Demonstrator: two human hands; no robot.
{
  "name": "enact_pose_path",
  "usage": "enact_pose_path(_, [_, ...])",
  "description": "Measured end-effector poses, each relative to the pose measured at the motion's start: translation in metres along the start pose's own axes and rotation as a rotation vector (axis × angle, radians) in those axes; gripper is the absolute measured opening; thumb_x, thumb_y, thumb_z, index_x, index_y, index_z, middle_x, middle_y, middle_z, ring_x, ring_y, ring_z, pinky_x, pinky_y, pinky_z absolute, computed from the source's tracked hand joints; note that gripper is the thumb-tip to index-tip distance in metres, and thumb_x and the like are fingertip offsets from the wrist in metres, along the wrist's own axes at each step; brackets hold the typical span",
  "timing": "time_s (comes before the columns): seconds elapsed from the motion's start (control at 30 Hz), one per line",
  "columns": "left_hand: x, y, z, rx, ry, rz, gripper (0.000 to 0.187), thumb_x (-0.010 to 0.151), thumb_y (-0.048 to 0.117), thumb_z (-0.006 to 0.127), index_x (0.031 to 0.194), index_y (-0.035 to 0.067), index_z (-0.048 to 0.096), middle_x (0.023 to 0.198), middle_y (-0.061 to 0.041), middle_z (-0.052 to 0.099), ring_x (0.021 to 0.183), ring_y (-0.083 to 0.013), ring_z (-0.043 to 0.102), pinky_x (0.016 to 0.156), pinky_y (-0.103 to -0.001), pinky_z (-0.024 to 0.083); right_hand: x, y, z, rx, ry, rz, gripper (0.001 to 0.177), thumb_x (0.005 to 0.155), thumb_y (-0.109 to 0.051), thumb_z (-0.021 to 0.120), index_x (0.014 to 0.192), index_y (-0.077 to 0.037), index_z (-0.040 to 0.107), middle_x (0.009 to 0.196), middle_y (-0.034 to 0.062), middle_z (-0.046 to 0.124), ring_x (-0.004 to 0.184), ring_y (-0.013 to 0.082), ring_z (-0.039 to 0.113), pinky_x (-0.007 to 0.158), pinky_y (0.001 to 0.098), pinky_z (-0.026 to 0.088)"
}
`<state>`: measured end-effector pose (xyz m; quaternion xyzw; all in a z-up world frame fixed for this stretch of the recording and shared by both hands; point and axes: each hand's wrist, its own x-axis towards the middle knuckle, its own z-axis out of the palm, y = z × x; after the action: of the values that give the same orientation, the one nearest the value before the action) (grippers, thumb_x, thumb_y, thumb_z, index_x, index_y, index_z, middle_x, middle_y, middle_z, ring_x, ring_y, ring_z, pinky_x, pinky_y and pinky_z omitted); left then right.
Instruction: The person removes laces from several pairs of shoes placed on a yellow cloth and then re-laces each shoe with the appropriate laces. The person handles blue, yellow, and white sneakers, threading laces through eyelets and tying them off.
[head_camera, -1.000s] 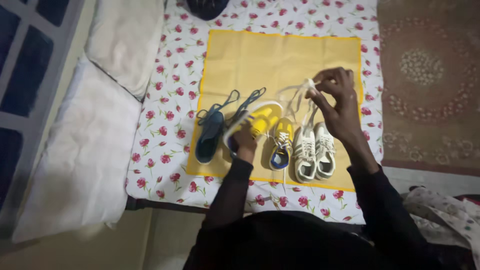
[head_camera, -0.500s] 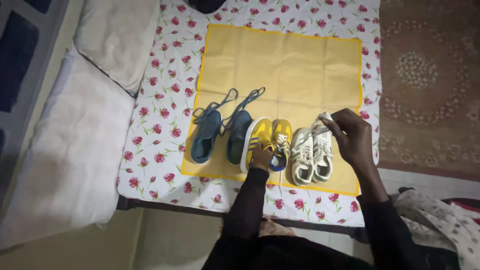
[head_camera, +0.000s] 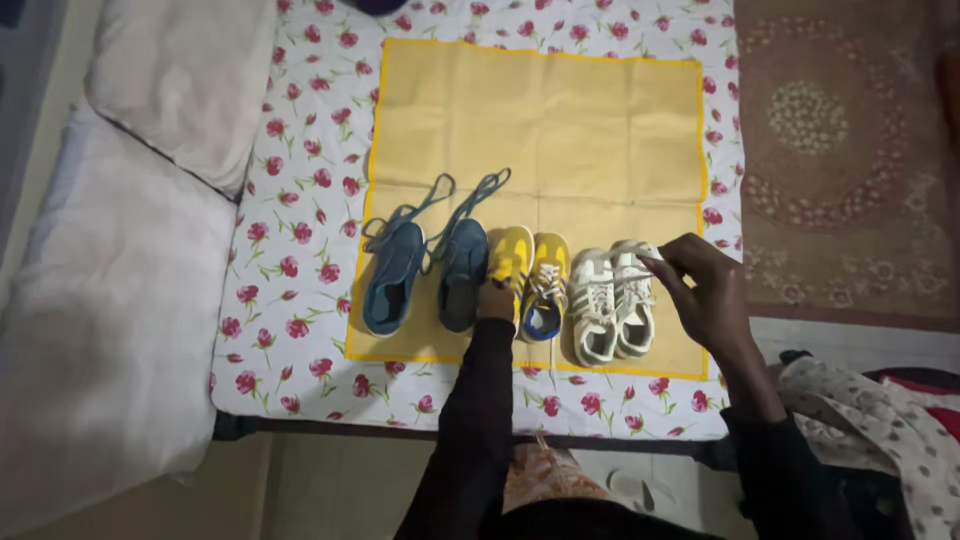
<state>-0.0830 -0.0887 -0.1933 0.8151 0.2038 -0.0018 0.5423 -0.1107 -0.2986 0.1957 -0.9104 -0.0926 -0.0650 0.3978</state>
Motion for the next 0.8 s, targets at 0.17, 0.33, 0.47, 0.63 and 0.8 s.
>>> enact_pose_path(0.17, [-0.003, 0.002, 0.014, 0.431, 0.2, 0.435, 0.027, 0.091, 0.025, 0.075, 0.095, 0.0, 0.067, 0.092, -0.022, 0.071, 0.087, -0.0396, 0.069, 0.078, -0.048, 0.055, -0.003, -0.009, 0.003, -0.113, -0.059, 0.029, 0.017, 0.092, -0.01, 0.077, 0.089, 0.005, 0.068, 0.078, 0.0116, 0.062, 0.065, 0.0187, 0.058, 0.062, 0.0324, 0.046])
enact_pose_path(0.33, [-0.004, 0.002, 0.026, -0.218, 0.026, 0.083, 0.031, 0.082, 0.024, 0.07, 0.103, 0.001, 0.066, 0.091, -0.019, 0.073, 0.081, -0.0349, 0.072, 0.07, -0.046, 0.057, -0.007, -0.013, 0.002, -0.141, -0.066, 0.008, 0.017, 0.091, -0.011, 0.077, 0.09, 0.003, 0.069, 0.079, 0.0115, 0.064, 0.064, 0.0199, 0.061, 0.061, 0.0326, 0.047])
enact_pose_path(0.47, [-0.012, -0.008, 0.005, 0.056, -0.044, 0.143, 0.035, 0.088, 0.028, 0.078, 0.111, 0.002, 0.071, 0.1, -0.022, 0.073, 0.095, -0.039, 0.07, 0.079, -0.047, 0.055, -0.003, -0.016, 0.004, -0.138, -0.096, -0.026, 0.015, 0.09, -0.01, 0.077, 0.092, 0.003, 0.07, 0.083, 0.0124, 0.067, 0.067, 0.022, 0.065, 0.062, 0.0333, 0.05])
enact_pose_path(0.63, [0.003, -0.006, 0.001, 0.508, 0.175, 0.762, 0.027, 0.099, 0.03, 0.078, 0.126, 0.026, 0.08, 0.083, -0.018, 0.073, 0.077, -0.0401, 0.068, 0.073, -0.05, 0.054, 0.004, -0.019, 0.008, -0.117, -0.102, -0.058, 0.013, 0.089, -0.007, 0.075, 0.094, 0.003, 0.07, 0.087, 0.0122, 0.068, 0.073, 0.0232, 0.069, 0.066, 0.033, 0.053])
enact_pose_path(0.8, [0.016, -0.014, 0.008, 0.099, -0.14, 0.161, 0.038, 0.1, 0.041, 0.073, 0.103, 0.004, 0.074, 0.092, -0.024, 0.073, 0.091, -0.0414, 0.069, 0.079, -0.048, 0.051, 0.002, -0.017, 0.013, -0.154, -0.121, -0.038, 0.014, 0.088, -0.008, 0.077, 0.094, 0.003, 0.07, 0.086, 0.0125, 0.068, 0.072, 0.0237, 0.069, 0.065, 0.0339, 0.053])
